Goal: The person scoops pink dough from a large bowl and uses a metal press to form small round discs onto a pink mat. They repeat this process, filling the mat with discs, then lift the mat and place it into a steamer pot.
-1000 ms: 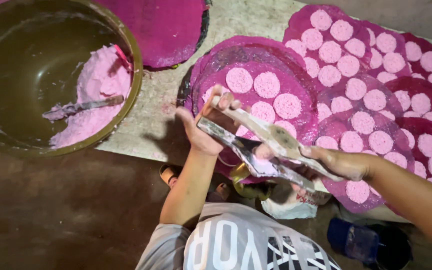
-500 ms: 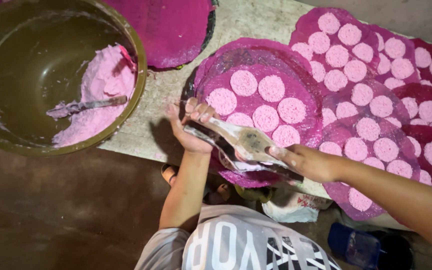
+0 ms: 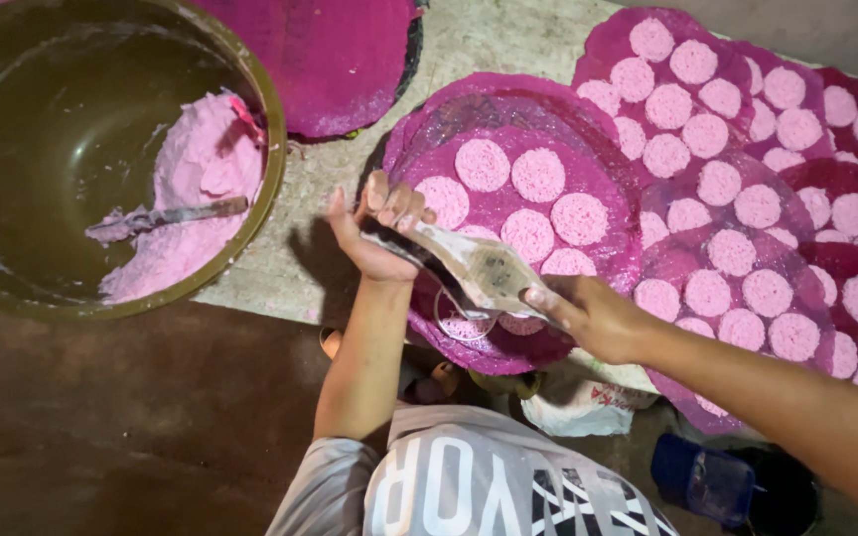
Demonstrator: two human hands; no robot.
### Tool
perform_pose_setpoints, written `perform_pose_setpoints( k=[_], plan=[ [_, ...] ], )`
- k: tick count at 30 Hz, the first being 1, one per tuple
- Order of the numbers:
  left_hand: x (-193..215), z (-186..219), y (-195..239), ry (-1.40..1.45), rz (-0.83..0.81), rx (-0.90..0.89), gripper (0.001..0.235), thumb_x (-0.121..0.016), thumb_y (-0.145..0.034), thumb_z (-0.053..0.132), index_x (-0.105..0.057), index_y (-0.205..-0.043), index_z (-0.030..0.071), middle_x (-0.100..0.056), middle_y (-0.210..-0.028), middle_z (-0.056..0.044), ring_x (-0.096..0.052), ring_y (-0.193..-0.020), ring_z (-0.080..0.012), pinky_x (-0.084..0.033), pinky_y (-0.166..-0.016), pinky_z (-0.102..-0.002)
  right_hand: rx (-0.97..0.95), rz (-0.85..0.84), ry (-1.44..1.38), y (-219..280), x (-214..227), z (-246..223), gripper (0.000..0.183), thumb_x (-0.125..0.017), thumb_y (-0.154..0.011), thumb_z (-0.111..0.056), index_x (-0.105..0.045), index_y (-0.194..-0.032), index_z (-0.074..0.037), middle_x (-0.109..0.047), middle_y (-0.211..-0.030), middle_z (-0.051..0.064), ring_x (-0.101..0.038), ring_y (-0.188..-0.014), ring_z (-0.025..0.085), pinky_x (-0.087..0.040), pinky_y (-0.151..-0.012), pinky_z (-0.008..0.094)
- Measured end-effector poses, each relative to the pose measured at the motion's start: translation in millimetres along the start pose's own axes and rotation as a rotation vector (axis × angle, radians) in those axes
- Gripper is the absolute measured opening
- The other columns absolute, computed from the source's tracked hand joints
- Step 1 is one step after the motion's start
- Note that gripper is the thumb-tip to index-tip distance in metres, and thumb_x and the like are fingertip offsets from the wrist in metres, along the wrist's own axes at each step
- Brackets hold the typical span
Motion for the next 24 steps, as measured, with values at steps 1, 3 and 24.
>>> perform_pose_setpoints(
  k=[1,3,24],
  plan=[
    [-0.6,3.2,1.2,-0.005,0.005,0.002,0.044,-0.051,-0.101,0.06,-0.05,-0.088,0.018,-0.046,-0.075,0.005,-0.049,-0.074,-0.0131,-0.049,-0.081,-0.035,-0.029,-0.023,-0.021,-1.2,-3.3,0.5,0.069,-0.039,-0.093,-0.064,-0.071,-0.111,-0.005,-0.067,-0.069,0.009,-0.063,-0.065,0.019,-0.053,-0.065,0.041],
    [-1.2,6.3,5.5,-0.016,0.014,0.003,0.044,-0.051,-0.1,0.061,-0.05,-0.088,0.018,-0.047,-0.076,0.005,-0.049,-0.074,-0.0131,-0.049,-0.08,-0.035,-0.075,-0.072,-0.065,-2.4,-8.0,3.3,0.069,-0.039,-0.094,-0.063,-0.073,-0.106,-0.004,-0.067,-0.069,0.011,-0.063,-0.064,0.02,-0.053,-0.063,0.04],
    [-4.8,-18.1,-2.0,-0.003,0.293,0.017,0.038,-0.052,-0.091,0.055,-0.049,-0.083,0.017,-0.045,-0.071,0.002,-0.046,-0.071,-0.0177,-0.041,-0.07,-0.036,-0.217,-0.031,-0.154,2.7,-0.3,25.7,0.075,-0.041,-0.102,-0.058,-0.072,-0.083,0.007,-0.063,-0.058,0.011,-0.062,-0.05,0.018,-0.053,-0.052,0.035]
  ],
)
Point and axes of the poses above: each hand's wrist, its own y-axis away from the middle knuckle, its own x-axis out of the back of the hand, z = x × y, the point moved 2 cm from there along -y, towards the middle knuckle
